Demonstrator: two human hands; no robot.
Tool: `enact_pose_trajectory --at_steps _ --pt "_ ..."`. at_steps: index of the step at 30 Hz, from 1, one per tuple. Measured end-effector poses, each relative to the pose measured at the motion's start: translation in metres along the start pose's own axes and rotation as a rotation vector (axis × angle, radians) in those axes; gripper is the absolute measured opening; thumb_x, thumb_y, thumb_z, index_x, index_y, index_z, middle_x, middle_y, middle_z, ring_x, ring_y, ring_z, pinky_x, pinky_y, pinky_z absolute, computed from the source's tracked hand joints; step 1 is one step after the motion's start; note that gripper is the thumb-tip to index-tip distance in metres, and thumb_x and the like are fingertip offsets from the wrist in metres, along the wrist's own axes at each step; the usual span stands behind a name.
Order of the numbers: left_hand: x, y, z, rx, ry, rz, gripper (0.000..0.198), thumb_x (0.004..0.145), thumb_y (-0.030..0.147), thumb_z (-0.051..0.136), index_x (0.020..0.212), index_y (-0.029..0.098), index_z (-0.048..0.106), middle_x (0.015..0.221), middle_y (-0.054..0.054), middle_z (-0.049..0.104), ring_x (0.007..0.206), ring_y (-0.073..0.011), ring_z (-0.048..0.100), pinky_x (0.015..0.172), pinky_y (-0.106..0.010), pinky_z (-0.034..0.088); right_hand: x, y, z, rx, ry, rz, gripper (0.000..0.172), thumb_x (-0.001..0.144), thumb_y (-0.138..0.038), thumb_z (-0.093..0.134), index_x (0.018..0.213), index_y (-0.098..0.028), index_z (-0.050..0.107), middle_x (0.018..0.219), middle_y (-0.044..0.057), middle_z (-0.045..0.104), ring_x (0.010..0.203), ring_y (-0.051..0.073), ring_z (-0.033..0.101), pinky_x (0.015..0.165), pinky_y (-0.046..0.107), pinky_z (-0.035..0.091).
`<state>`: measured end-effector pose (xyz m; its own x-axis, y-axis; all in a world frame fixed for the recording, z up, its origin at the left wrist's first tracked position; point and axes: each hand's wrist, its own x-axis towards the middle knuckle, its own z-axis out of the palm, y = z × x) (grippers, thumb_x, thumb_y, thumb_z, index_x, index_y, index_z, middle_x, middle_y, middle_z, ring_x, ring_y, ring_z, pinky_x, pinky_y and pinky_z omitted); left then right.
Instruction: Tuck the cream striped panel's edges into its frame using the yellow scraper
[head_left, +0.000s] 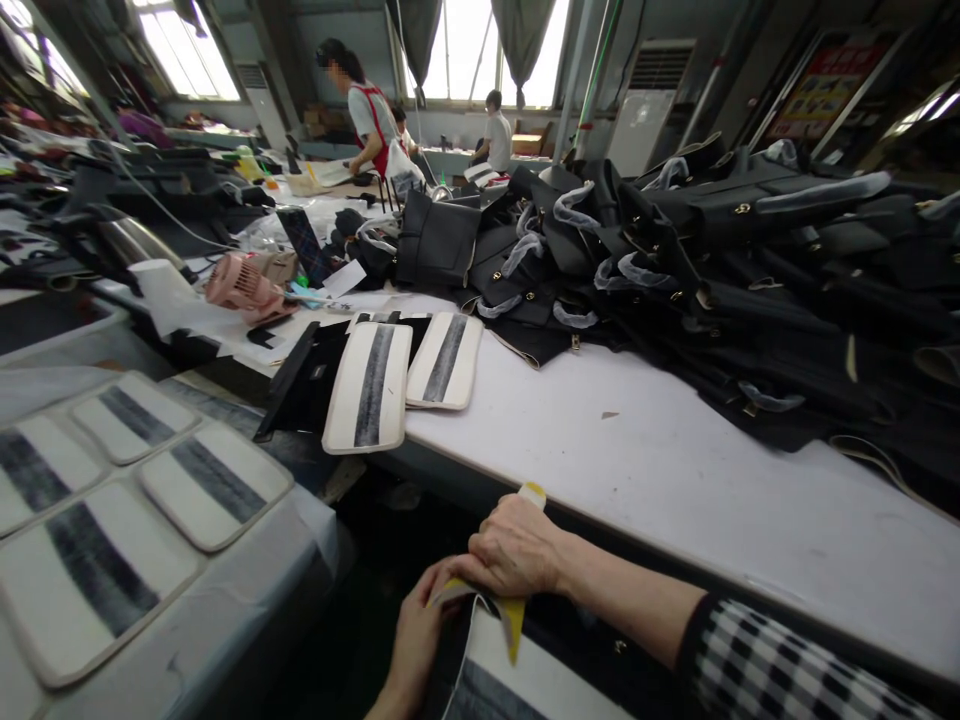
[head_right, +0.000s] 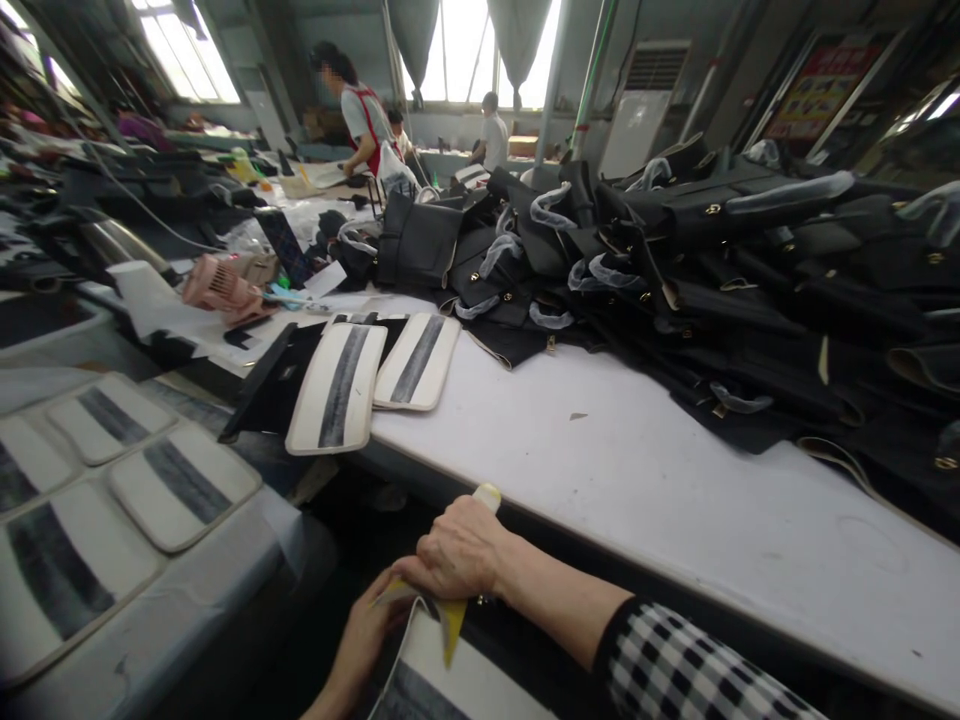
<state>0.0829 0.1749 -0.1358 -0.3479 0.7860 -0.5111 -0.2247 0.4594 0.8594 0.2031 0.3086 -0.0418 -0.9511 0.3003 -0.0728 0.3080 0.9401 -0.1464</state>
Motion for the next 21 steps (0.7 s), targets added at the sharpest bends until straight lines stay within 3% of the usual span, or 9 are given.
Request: enact_pose_trajectory --at_steps 2,4,8,21 --pt "-0.023 0.005 -0.01 -0.178 0.03 0.005 0.063 0.087 0.065 0.049 0.127 0.016 0.055 0.124 -0.013 0.065 0.107 -0.0288 0.066 0.091 -0.041 0.056 0.001 0.001 0.0 0.002 0.011 -0.019 0.065 0.1 -0.052 0.029 0.067 -0.016 0.072 0.064 0.01 0.072 0.057 0.019 0.068 0.052 0.029 0.028" --pt "-0.044 0.011 -0.012 -0.246 0.057 0.034 0.075 0.077 0.065 0.064 0.132 0.017 0.052 0.123 -0.015 0.067 0.106 -0.0309 0.067 0.091 -0.04 0.056 0.003 0.002 0.001 -0.002 0.026 -0.039 0.065 0.1 -0.052 0.029 0.066 -0.016 0.072 0.063 0.01 0.072 0.057 0.02 0.068 0.052 0.03 0.028" --pt "-0.061 0.02 0.0 -0.102 0.085 0.128 0.093 0.055 0.048 0.087 0.135 0.015 0.053 0.116 -0.014 0.07 0.103 -0.0319 0.068 0.09 -0.037 0.058 0.005 0.003 0.001 -0.022 0.043 -0.065 0.065 0.1 -0.053 0.03 0.067 -0.017 0.072 0.061 0.009 0.071 0.054 0.019 0.067 0.05 0.029 0.026" --pt "-0.068 0.028 0.004 -0.013 0.109 0.147 0.067 0.06 0.049 0.084 0.118 0.019 0.068 0.107 -0.007 0.075 0.097 -0.0309 0.071 0.091 -0.037 0.057 0.003 0.002 -0.001 -0.019 0.019 -0.157 0.063 0.1 -0.054 0.031 0.067 -0.017 0.071 0.064 0.009 0.073 0.057 0.019 0.067 0.053 0.03 0.028"
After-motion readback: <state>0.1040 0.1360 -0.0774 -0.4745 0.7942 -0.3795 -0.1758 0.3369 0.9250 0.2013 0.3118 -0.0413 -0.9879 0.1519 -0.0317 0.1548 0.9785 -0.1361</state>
